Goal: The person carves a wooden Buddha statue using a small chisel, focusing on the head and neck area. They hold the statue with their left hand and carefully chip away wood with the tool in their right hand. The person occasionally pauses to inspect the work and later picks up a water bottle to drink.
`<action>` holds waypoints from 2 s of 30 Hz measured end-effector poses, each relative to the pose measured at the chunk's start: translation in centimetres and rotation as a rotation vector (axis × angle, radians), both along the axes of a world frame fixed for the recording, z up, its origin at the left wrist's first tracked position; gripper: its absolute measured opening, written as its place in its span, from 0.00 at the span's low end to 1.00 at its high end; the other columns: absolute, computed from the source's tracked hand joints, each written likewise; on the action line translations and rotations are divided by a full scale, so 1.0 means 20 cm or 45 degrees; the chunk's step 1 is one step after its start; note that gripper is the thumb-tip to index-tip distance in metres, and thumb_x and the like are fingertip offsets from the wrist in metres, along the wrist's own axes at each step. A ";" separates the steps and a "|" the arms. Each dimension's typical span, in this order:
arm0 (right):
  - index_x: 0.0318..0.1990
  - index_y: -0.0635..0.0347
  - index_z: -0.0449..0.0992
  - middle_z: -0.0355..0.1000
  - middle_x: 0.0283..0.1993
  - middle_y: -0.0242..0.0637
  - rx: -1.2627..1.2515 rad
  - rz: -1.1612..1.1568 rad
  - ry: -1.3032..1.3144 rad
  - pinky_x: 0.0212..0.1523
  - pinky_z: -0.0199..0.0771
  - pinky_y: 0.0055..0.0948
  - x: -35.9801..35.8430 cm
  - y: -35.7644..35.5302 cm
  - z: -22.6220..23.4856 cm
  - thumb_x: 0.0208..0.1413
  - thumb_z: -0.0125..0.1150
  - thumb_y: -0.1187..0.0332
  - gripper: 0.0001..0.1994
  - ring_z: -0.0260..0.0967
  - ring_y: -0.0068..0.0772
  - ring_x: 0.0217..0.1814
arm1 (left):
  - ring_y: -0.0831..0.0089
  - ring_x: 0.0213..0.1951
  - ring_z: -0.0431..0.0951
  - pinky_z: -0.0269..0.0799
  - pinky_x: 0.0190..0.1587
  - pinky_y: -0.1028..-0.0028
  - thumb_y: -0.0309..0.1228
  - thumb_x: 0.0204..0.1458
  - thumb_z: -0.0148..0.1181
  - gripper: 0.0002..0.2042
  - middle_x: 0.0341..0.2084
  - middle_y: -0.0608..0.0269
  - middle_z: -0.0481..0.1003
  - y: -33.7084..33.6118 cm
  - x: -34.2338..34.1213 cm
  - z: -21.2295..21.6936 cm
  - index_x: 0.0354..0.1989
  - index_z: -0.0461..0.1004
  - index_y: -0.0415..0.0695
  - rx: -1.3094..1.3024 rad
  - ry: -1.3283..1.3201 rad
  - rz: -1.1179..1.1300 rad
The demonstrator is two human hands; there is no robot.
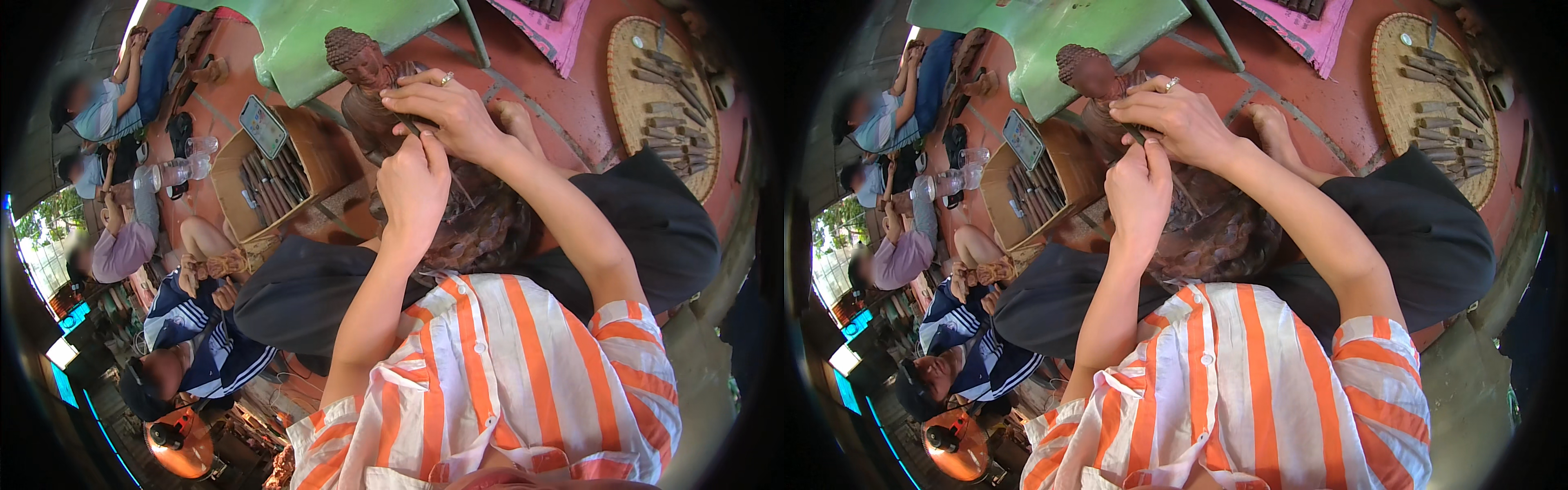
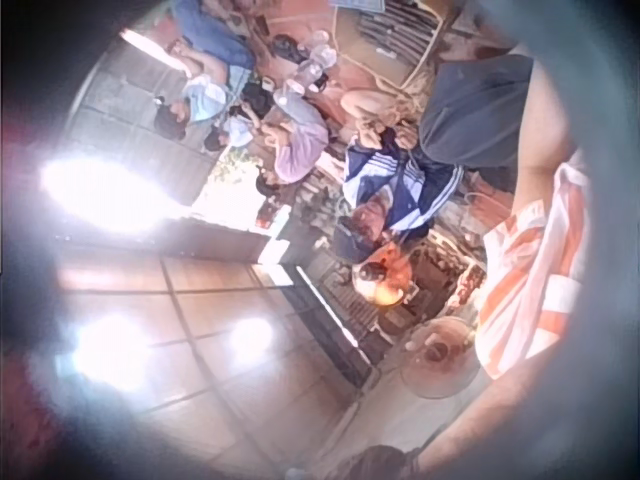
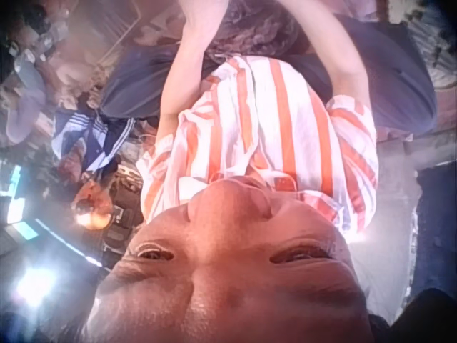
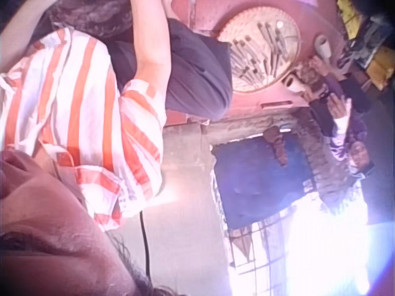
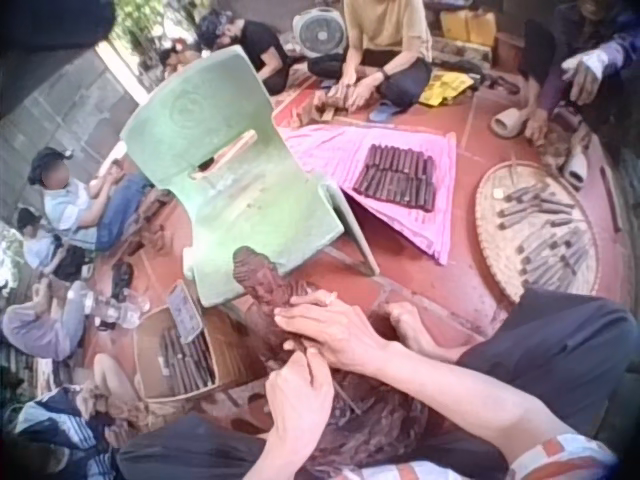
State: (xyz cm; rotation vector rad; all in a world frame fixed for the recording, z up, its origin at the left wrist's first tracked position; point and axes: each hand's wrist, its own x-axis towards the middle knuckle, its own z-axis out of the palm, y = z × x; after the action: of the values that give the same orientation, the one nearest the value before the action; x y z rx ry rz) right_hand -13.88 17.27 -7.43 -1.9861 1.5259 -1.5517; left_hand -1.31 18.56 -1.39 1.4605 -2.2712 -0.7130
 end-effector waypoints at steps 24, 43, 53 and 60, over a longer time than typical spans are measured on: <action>0.32 0.67 0.77 0.75 0.29 0.52 0.857 -0.444 -0.343 0.38 0.70 0.44 -0.05 0.35 0.25 0.63 0.50 0.59 0.19 0.74 0.53 0.35 | 0.65 0.41 0.77 0.74 0.43 0.70 0.30 0.43 0.72 0.23 0.39 0.50 0.76 -0.44 0.23 0.11 0.47 0.71 0.35 -0.168 0.492 0.051; 0.59 0.53 0.72 0.76 0.27 0.34 0.649 -0.355 -0.640 0.34 0.68 0.25 0.02 0.40 0.24 0.61 0.55 0.67 0.18 0.68 0.25 0.28 | 0.60 0.59 0.69 0.68 0.59 0.67 0.28 0.43 0.71 0.45 0.58 0.47 0.67 -0.70 0.21 -0.14 0.69 0.50 0.36 0.195 0.772 -0.393; 0.58 0.60 0.71 0.65 0.19 0.24 0.657 -0.310 -0.609 0.53 0.53 0.32 0.04 0.38 0.00 0.62 0.55 0.68 0.17 0.60 0.16 0.24 | 0.55 0.61 0.67 0.70 0.58 0.64 0.32 0.43 0.72 0.45 0.61 0.44 0.62 -0.59 0.17 -0.04 0.68 0.50 0.38 -0.083 0.552 -0.363; 0.54 0.62 0.73 0.78 0.41 0.45 0.698 -0.414 -0.366 0.51 0.72 0.38 0.06 0.39 0.15 0.60 0.57 0.62 0.18 0.76 0.43 0.45 | 0.53 0.61 0.66 0.66 0.60 0.63 0.32 0.44 0.70 0.42 0.60 0.44 0.63 -0.60 0.12 -0.09 0.67 0.53 0.38 -0.197 0.566 -0.326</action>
State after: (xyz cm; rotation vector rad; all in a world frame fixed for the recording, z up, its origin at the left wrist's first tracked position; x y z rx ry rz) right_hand -12.73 25.03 -4.41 -1.2138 1.9447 -1.2565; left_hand 1.14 6.56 -3.20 0.8464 -2.1197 -0.8184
